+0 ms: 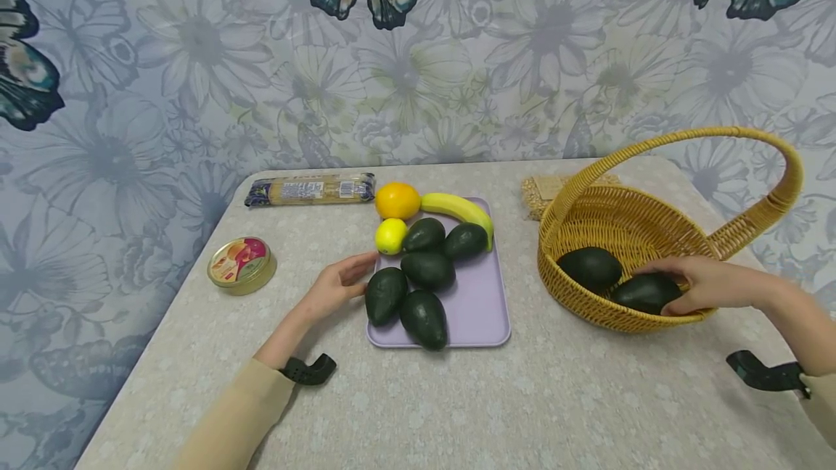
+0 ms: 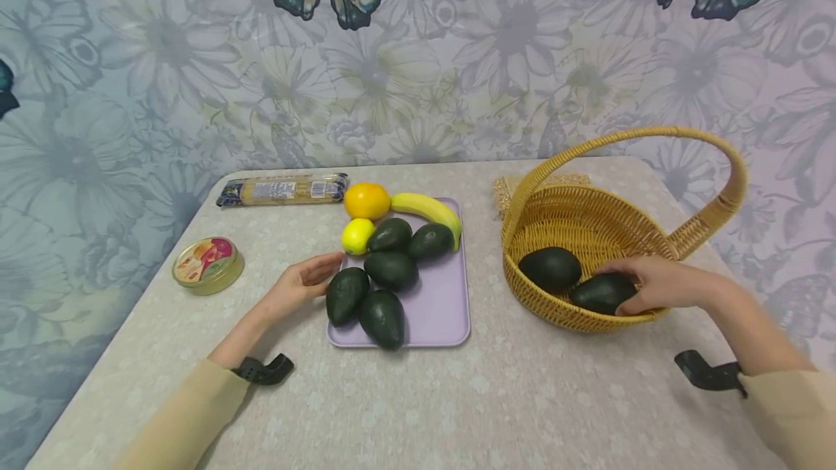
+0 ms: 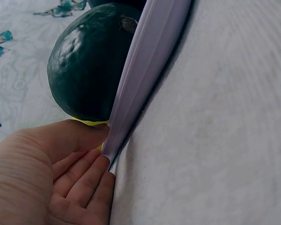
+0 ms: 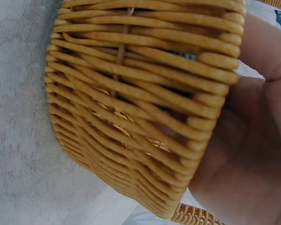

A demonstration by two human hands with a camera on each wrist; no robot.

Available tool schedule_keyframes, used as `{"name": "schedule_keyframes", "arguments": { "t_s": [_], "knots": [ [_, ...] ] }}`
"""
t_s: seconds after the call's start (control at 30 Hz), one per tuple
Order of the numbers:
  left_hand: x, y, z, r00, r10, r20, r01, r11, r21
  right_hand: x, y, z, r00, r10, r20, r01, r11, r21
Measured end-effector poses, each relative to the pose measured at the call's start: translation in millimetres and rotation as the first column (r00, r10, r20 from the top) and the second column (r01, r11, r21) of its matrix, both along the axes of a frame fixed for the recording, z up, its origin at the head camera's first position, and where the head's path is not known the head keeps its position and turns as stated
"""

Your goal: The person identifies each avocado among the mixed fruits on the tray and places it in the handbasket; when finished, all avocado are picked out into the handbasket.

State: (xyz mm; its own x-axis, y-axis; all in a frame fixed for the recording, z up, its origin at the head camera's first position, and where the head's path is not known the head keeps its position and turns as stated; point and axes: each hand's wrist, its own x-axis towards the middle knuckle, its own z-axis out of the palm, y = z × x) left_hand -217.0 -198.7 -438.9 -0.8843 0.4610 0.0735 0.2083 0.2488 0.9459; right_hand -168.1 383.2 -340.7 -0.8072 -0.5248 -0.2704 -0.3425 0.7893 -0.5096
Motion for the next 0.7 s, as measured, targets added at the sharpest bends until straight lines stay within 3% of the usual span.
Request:
{"name": "schedule_keyframes", "arguments": {
  "t_s": [0.4, 0.57, 0.7],
  "knots": [
    [0.0, -0.4, -0.8, 1.000, 0.008, 0.010, -0.008, 1.000, 0.007, 4.0, 1, 2.7, 1.000, -0.020, -0.005, 0.020, 0.997, -0.078],
    [-0.3, -1.3, -1.5, 1.000, 0.007, 0.002, -0.007, 1.000, 0.001, 8.7, -3, 13.4, 0.994, -0.099, -0.055, 0.092, 0.990, -0.106],
    [-0.4, -1.0, -1.1, 1.000, 0.017, 0.008, -0.017, 1.000, -0.015, 17.1, -15, 26.8, 0.989, -0.096, -0.116, 0.068, 0.972, -0.224]
  ]
}}
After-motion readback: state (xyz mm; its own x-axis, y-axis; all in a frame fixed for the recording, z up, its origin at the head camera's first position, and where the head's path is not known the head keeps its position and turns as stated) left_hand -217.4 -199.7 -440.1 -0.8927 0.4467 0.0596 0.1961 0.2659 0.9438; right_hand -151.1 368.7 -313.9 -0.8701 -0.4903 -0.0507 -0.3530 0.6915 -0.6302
